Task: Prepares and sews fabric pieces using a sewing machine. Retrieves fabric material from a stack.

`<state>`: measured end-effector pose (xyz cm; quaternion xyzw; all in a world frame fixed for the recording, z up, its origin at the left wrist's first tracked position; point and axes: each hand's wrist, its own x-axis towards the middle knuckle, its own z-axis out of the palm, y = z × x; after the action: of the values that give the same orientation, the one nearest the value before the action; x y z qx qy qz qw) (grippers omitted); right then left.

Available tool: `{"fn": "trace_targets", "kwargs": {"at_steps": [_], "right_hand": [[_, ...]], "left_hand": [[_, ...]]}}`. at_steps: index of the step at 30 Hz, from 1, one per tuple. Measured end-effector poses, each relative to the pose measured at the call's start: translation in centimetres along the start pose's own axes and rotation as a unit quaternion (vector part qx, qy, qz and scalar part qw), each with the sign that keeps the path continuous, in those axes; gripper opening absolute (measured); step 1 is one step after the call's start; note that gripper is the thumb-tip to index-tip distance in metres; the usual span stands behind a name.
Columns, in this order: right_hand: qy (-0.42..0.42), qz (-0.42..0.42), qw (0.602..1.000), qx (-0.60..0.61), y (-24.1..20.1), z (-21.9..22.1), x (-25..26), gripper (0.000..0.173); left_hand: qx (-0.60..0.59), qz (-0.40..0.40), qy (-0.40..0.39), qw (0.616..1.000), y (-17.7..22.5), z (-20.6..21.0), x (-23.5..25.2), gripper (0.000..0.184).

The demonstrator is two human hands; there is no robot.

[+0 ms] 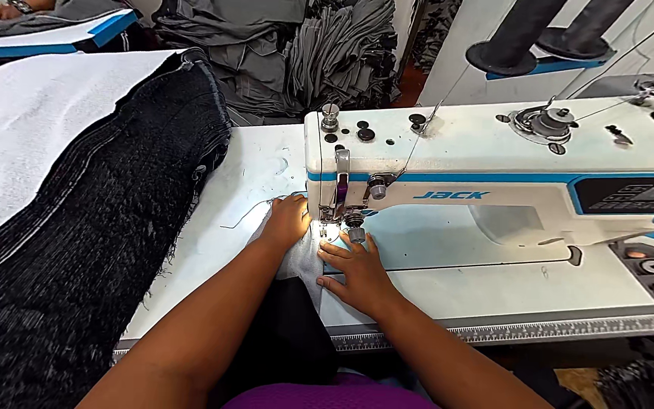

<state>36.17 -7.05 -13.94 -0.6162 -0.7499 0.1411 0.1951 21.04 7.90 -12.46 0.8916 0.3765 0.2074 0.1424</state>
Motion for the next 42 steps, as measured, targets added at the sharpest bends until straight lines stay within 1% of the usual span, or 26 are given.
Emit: {"fn": "trace_targets", "kwargs": {"at_steps": [7,13,15,16,17,18,20,21,22,23,24,25,26,28,30,31,32,33,34,35,36,38,39,40,41,42], "right_hand": [[-0.011,0.001,1.0,-0.01,-0.1,-0.1,0.1,0.049],[-0.023,-0.012,1.0,-0.011,0.2,0.0,0.3,0.047],[-0.01,-0.054,0.998,0.001,0.4,0.2,0.3,0.04],[-0.004,-0.093,0.996,0.008,0.5,0.3,0.1,0.04],[-0.017,-0.134,0.991,0.019,0.7,0.2,0.0,0.044],[-0.052,-0.166,0.984,0.034,0.8,-0.1,-0.2,0.046],[-0.11,-0.209,0.971,0.05,0.7,-0.7,-0.3,0.049],[-0.118,-0.228,0.966,0.046,0.3,-0.6,-0.5,0.053],[-0.113,-0.248,0.962,0.038,-0.4,-0.4,-0.9,0.052],[-0.087,-0.274,0.957,0.026,-1.3,0.2,-1.2,0.043],[-0.045,-0.306,0.951,0.007,-2.2,1.1,-1.4,0.032],[0.0,-0.337,0.941,-0.007,-3.1,2.1,-1.4,0.023],[0.033,-0.359,0.933,-0.006,-4.1,3.0,-1.3,0.02],[0.054,-0.37,0.926,0.056,-6.6,3.3,-0.6,0.019],[0.094,-0.362,0.919,0.125,-9.9,1.7,0.7,0.02],[0.129,-0.365,0.911,0.143,-11.6,0.3,1.3,0.022],[0.171,-0.371,0.899,0.156,-13.3,-1.4,2.1,0.022],[0.213,-0.379,0.887,0.155,-14.7,-3.5,2.7,0.022],[0.254,-0.391,0.875,0.128,-15.9,-5.9,3.3,0.022],[0.299,-0.402,0.861,0.083,-16.8,-8.4,3.7,0.022],[0.341,-0.409,0.846,0.024,-17.5,-10.9,4.0,0.021],[0.388,-0.416,0.82,-0.068,-18.0,-14.4,4.1,0.019],[0.388,-0.431,0.81,-0.085,-17.9,-15.1,4.1,0.02],[0.368,-0.453,0.807,-0.094,-17.7,-15.1,4.0,0.021],[0.33,-0.479,0.807,-0.102,-17.6,-14.2,3.8,0.018],[0.276,-0.504,0.812,-0.101,-17.3,-12.5,3.9,0.016]], "left_hand": [[0.032,-0.016,0.013,0.999,-1.3,0.5,1.9,0.018],[0.041,-0.016,0.023,0.999,-1.6,0.6,2.4,0.018],[0.013,-0.036,0.038,0.999,-1.4,0.0,1.7,0.019],[-0.013,-0.039,0.061,0.997,-1.2,-0.6,0.6,0.021],[-0.041,-0.032,0.082,0.995,-1.1,-1.5,-1.2,0.027],[-0.058,-0.019,0.093,0.994,-0.8,-2.7,-4.0,0.035],[-0.061,0.07,0.125,0.988,-0.5,-4.9,-11.7,0.055],[-0.078,0.104,0.101,0.986,-0.3,-5.9,-16.1,0.064],[-0.102,0.125,0.05,0.986,-0.1,-6.8,-20.3,0.067],[-0.114,0.134,-0.005,0.984,-0.2,-7.5,-24.1,0.062],[-0.113,0.129,-0.044,0.984,-0.4,-7.8,-27.4,0.05],[-0.104,0.104,-0.067,0.987,-0.6,-7.9,-30.5,0.04],[-0.083,0.067,-0.078,0.991,-0.7,-7.8,-33.1,0.035],[-0.029,-0.014,-0.074,0.997,-0.3,-7.1,-36.9,0.038],[-0.006,-0.083,-0.001,0.997,0.3,-5.8,-38.3,0.043],[-0.027,-0.126,0.05,0.99,0.8,-5.7,-38.7,0.041],[-0.066,-0.18,0.121,0.974,1.3,-6.1,-39.0,0.034],[-0.111,-0.248,0.204,0.941,1.7,-7.2,-39.3,0.024],[-0.153,-0.31,0.283,0.895,1.9,-9.1,-39.6,0.018],[-0.171,-0.358,0.342,0.852,2.3,-11.9,-40.1,0.014],[-0.15,-0.389,0.375,0.828,3.1,-15.6,-40.7,0.013],[-0.048,-0.405,0.372,0.834,6.3,-23.9,-42.2,0.019],[-0.03,-0.424,0.346,0.836,8.5,-27.6,-42.4,0.021],[-0.01,-0.467,0.309,0.829,10.2,-30.0,-42.3,0.023],[0.003,-0.538,0.223,0.813,11.1,-31.4,-42.0,0.022],[0.002,-0.592,0.102,0.799,10.6,-31.7,-42.0,0.025]]}}
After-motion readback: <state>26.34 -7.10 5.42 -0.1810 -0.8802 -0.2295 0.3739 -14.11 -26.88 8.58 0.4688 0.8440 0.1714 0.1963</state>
